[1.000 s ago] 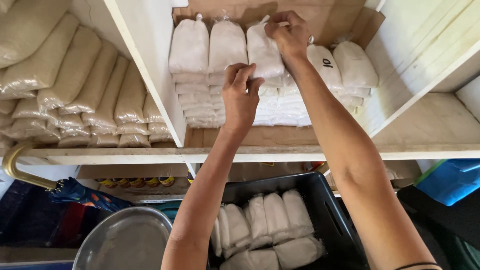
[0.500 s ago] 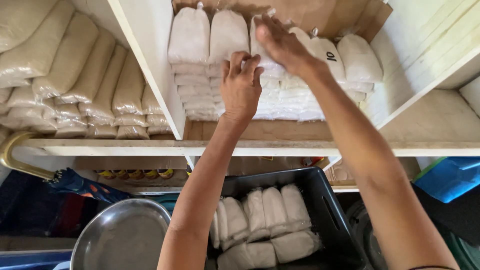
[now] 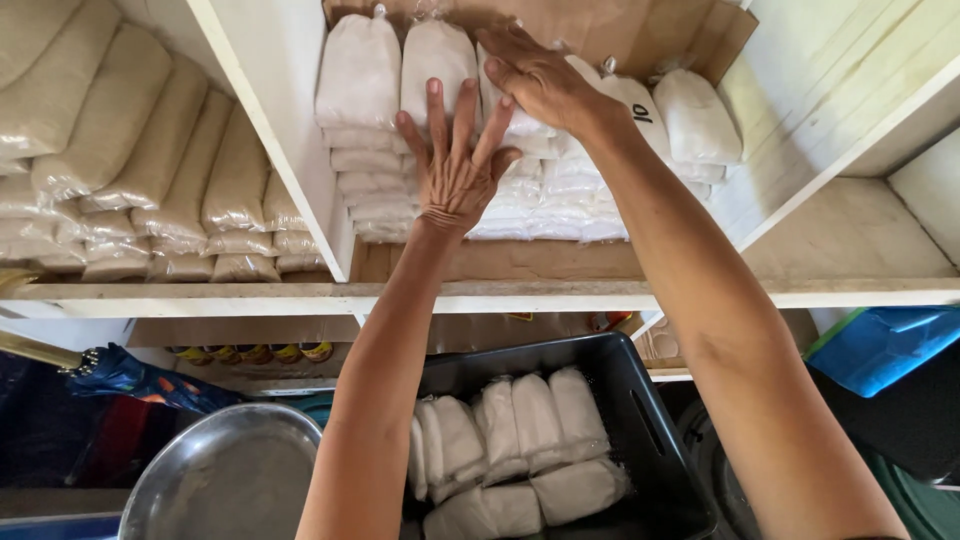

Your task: The recorder is organizing small white bags of a product on shelves and in a bin in a grocery store backroom.

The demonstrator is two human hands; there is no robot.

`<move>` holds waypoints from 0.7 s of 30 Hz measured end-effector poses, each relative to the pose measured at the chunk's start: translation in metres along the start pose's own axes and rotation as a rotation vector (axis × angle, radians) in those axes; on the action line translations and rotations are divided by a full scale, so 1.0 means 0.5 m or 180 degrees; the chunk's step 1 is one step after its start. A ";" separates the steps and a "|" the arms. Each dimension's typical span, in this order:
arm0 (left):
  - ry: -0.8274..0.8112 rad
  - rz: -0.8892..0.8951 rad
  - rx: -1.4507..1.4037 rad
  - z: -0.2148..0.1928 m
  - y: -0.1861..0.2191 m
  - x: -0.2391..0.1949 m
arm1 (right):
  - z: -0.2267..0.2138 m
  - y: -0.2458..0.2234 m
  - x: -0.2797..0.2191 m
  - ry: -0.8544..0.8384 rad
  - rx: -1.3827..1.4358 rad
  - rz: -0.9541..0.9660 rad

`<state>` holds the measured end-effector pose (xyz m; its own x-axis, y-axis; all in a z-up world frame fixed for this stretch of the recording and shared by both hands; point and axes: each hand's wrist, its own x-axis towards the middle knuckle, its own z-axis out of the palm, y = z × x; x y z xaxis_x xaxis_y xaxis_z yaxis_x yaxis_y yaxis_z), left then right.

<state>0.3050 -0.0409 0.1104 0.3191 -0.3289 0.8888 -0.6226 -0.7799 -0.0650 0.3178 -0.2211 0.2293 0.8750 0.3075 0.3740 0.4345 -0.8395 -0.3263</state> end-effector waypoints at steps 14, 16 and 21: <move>-0.0027 0.0034 -0.0008 -0.056 0.006 0.005 | 0.066 0.075 -0.056 0.1394 0.1583 0.0435; -0.0008 0.0042 -0.0058 -0.069 0.008 -0.011 | 0.071 0.058 -0.105 0.1664 0.1776 0.0457; -0.0114 -0.0128 -0.0331 -0.132 0.059 -0.135 | 0.096 -0.030 -0.290 0.2104 0.1520 -0.0311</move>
<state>0.2176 -0.0066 0.0786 0.3696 -0.3188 0.8728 -0.6789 -0.7339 0.0195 0.1948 -0.2317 0.1382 0.5868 -0.0832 0.8054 0.6769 -0.4955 -0.5443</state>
